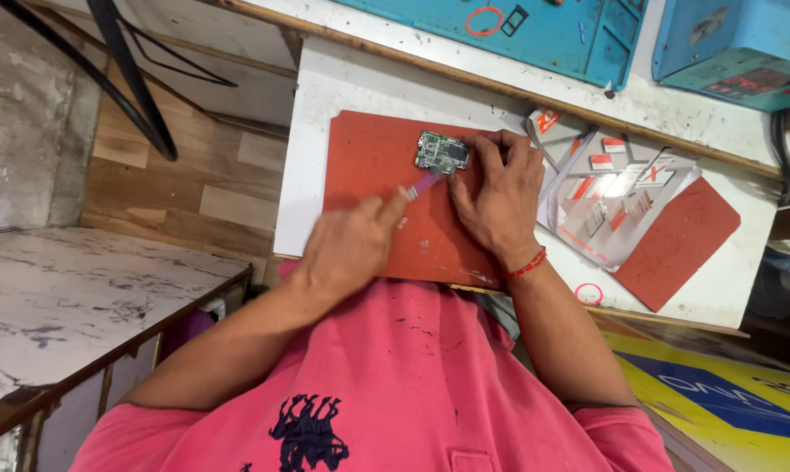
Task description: The person uses a small brush to clean a circuit board placed on a red mat. They then use a hot air gun to apply heat to the board, likely for soldering or component removal. The person handles the board and tools with both hands throughout the process.
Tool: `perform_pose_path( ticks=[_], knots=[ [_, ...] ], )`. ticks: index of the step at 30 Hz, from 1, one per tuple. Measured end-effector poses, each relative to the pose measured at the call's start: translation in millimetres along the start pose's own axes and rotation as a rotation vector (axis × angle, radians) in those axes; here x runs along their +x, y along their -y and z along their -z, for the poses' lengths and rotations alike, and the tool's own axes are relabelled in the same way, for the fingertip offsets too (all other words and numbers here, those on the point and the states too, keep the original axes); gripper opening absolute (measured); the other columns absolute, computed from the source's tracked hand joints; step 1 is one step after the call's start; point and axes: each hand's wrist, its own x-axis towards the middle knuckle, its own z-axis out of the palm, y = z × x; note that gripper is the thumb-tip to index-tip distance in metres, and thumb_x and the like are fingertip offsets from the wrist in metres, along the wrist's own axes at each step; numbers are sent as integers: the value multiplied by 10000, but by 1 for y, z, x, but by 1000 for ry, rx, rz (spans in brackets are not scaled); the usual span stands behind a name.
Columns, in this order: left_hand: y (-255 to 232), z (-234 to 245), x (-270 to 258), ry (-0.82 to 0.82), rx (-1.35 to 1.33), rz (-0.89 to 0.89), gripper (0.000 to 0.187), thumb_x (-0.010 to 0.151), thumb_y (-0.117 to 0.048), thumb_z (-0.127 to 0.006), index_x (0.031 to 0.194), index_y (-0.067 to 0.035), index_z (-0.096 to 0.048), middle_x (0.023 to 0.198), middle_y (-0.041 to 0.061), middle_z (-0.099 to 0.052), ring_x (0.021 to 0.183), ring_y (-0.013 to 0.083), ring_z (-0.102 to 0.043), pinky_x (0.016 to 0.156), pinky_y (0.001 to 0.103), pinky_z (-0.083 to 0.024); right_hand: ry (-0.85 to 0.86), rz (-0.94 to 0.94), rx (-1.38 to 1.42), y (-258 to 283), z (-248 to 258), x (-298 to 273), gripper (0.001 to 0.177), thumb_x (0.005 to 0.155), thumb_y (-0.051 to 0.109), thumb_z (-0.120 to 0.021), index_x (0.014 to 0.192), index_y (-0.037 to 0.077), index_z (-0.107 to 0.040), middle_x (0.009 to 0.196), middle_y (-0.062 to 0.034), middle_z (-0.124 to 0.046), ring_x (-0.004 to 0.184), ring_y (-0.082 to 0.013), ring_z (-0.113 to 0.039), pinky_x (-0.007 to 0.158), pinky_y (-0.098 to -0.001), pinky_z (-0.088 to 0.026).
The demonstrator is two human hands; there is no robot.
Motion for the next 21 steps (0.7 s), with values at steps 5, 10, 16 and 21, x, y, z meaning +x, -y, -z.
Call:
perform_pose_path(
  ticks=[5, 10, 16, 21],
  knots=[
    [11, -7, 8, -66, 9, 83, 414, 929, -81, -592, 1335, -30, -649, 855, 146, -663, 554, 321, -665, 469, 430, -534, -6, 47, 42, -4, -2, 1, 481, 854, 195, -812, 1302, 92, -673, 1273, -164, -514, 1180, -379, -462, 1061, -500, -391],
    [-2, -15, -1, 12, 11, -45, 473, 900, -63, -583, 1368, -9, -629, 830, 150, -651, 538, 289, -672, 478, 417, -547, 20, 42, 83, -8, 1, 3, 467, 868, 147, -793, 1314, 93, -668, 1283, -157, -515, 1197, -370, -460, 1086, -491, -386],
    [4, -11, 4, -50, -12, 78, 402, 935, -91, -617, 1331, -53, -669, 836, 129, -660, 535, 290, -664, 472, 406, -537, 20, 30, 109, -12, 0, 1, 412, 911, 143, -796, 1298, 84, -669, 1296, -157, -520, 1174, -366, -465, 1070, -476, -388],
    [-1, -4, -14, -38, 2, 52, 442, 875, -65, -632, 1312, -52, -694, 826, 124, -651, 532, 269, -666, 457, 394, -534, 13, 55, 104, -11, 0, 4, 385, 909, 126, -792, 1274, 86, -679, 1278, -150, -525, 1206, -368, -472, 1085, -470, -390]
  ],
)
